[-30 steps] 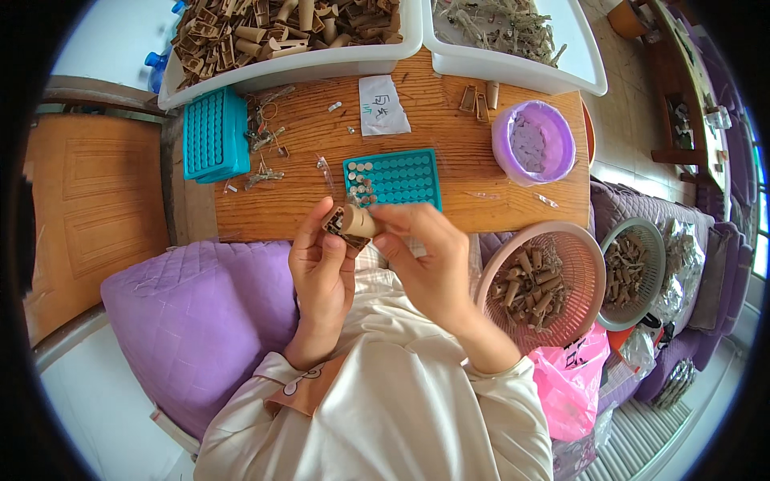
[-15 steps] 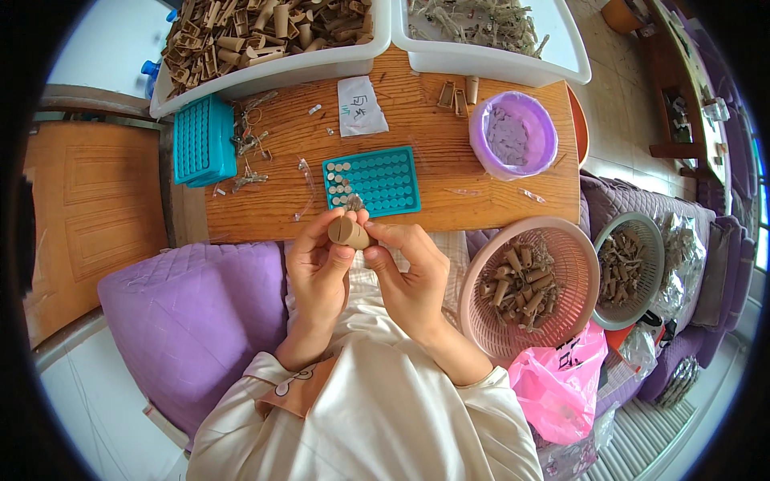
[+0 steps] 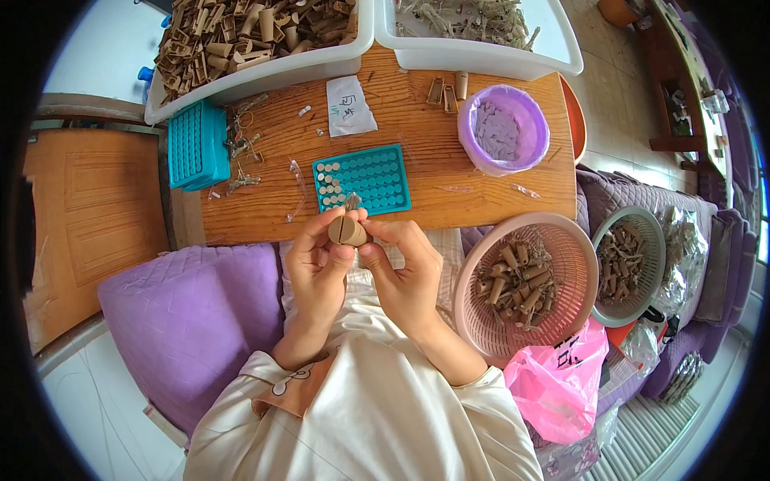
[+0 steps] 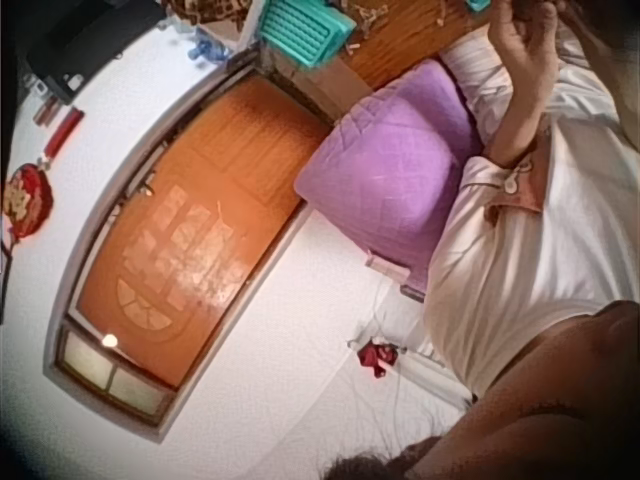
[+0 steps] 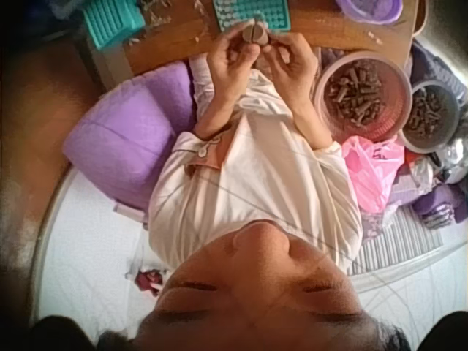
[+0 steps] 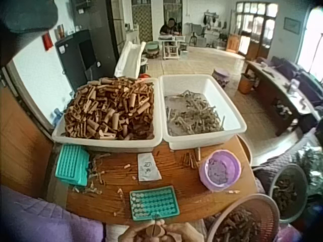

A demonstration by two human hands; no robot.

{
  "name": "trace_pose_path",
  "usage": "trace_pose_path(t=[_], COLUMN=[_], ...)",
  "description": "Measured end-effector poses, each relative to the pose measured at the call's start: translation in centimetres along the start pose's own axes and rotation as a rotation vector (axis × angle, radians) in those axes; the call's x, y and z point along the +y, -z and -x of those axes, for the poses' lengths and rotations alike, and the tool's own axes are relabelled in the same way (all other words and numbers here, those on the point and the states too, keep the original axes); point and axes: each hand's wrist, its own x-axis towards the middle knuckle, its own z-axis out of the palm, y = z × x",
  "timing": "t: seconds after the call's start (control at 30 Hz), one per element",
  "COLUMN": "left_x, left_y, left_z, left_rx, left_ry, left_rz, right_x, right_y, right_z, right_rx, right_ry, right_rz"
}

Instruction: The person assembles small brown plastic components by hand, inserting metal pins into them.

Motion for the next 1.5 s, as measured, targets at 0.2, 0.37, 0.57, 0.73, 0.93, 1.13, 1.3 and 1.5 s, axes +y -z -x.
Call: trace_pose_path(t=[0.2, 0.37, 0.57, 0.73, 0.93, 1.13, 1.3, 1.5], left_x=[-0.3, -0.7, -0.7, -0.7, -0.3, -0.7, -0.1, -0.5], left_y=[-0.4, 0.0, 0.0, 1.1, 3.3, 2.8, 2.6, 3.6], left_z=[0.2, 0.5, -0.2, -1.5, -1.9, -1.6, -1.6, -1.9], left_rx=[-0.016, 0.008, -0.022, 0.044, 0.076, -0.016, -0.056, -0.06], left_ry=[0.011, -0.034, 0.118, 0.159, 0.175, 0.24, 0.274, 0.3], left_rz=[-0.101, -0.155, -0.129, 0.29, 0.261, 0.152, 0.112, 0.324], right_x=[-0.3, -0.9, 0.1, -1.8, 0.8, 6.2, 6.6, 2.5], right_y=[-0.4, -1.2, -1.2, 3.3, 10.0, 11.0, 10.7, 12.0], right_z=[-0.1, 0.5, 0.2, -3.7, -12.5, -17.4, -17.6, -16.9], right_rx=[-0.155, -0.254, -0.165, -0.522, -0.09, -0.286, -0.313, -0.26], right_ry=[0.074, 0.127, 0.192, -0.135, 0.014, -0.063, -0.002, -0.078], right_rz=[0.095, 0.236, 0.187, 0.027, 0.833, 1.238, 1.186, 0.874])
